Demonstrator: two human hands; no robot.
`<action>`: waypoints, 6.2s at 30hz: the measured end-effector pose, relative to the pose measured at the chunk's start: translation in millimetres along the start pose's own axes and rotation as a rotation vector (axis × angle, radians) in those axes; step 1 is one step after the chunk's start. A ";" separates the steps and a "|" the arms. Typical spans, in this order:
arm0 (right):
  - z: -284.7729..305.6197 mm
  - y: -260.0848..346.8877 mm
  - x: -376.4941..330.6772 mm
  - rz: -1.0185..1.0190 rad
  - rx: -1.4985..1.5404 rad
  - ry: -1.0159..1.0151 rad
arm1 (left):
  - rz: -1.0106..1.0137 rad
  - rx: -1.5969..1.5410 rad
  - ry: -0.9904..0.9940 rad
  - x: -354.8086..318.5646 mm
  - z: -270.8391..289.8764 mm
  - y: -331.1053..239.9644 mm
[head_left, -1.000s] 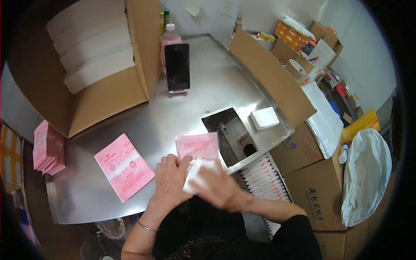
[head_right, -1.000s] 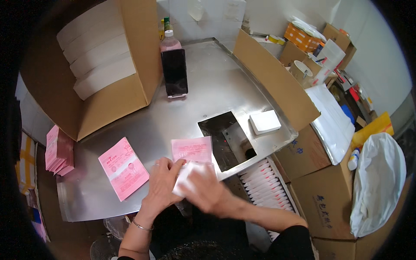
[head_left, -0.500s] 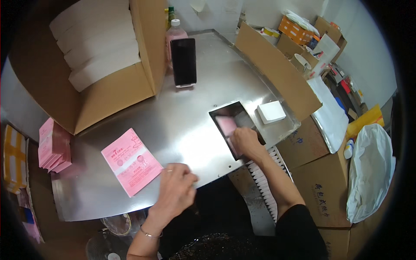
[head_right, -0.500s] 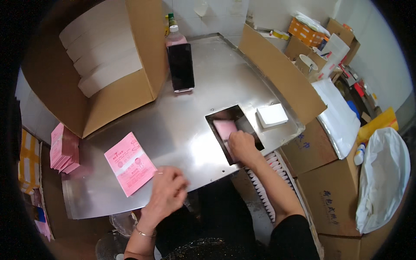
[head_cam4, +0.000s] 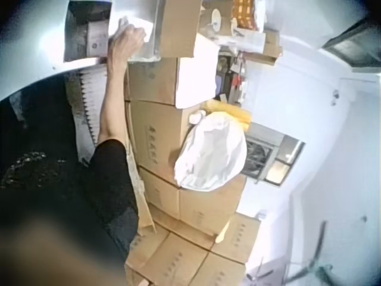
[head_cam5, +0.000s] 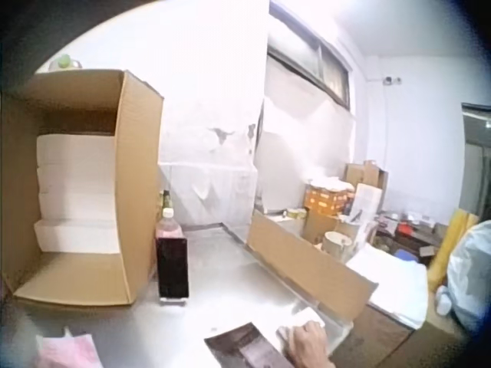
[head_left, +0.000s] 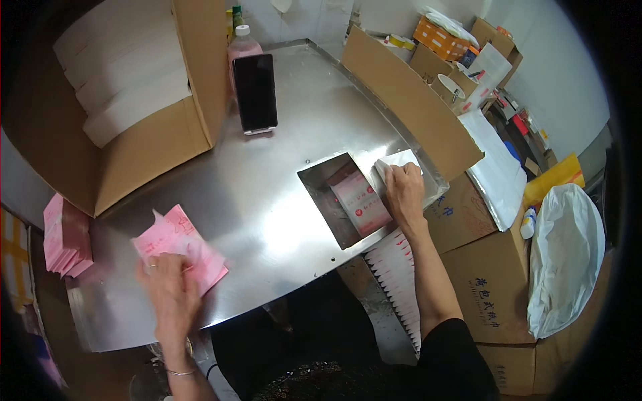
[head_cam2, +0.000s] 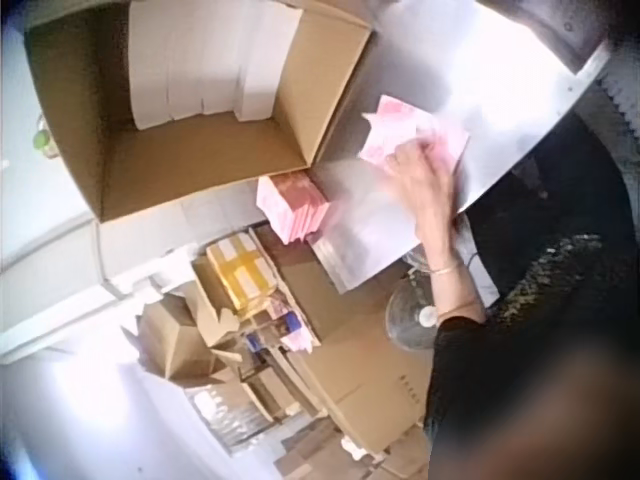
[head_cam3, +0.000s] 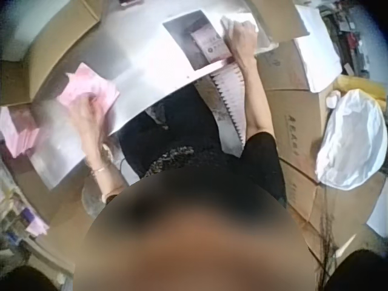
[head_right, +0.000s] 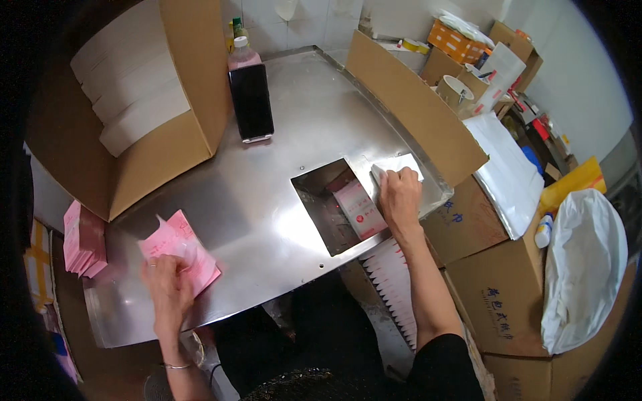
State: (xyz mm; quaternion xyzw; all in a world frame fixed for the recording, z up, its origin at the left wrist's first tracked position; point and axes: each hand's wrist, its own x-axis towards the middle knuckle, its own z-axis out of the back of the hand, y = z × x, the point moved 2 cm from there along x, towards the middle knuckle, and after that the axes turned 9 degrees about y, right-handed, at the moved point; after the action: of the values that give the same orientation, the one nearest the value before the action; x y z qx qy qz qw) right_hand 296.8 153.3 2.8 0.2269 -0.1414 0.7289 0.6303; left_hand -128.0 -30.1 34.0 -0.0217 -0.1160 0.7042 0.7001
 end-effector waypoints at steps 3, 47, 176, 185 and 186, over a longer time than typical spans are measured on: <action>3.3 -14.0 -4.5 0.061 0.184 -0.023 | -0.280 -0.379 -0.041 14.2 -6.5 -74.5; -7.8 -21.4 -15.0 0.063 0.177 -0.111 | -0.368 -0.152 0.142 33.8 -45.7 -142.7; 29.8 123.8 9.4 0.368 0.562 -0.017 | -0.033 0.067 -0.126 9.7 -34.5 -73.0; 21.7 198.1 38.5 0.587 0.818 0.085 | -0.081 -0.005 -0.099 9.6 -21.5 -35.8; 18.4 203.5 39.2 0.576 0.819 0.075 | -0.072 -0.103 -0.151 9.8 -18.3 -30.1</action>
State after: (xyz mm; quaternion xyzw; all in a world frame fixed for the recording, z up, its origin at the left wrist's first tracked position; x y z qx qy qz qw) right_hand 95.5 144.1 54.7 0.3812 0.1223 0.8765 0.2673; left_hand -95.1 -18.2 23.4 -0.0007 -0.2052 0.6714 0.7121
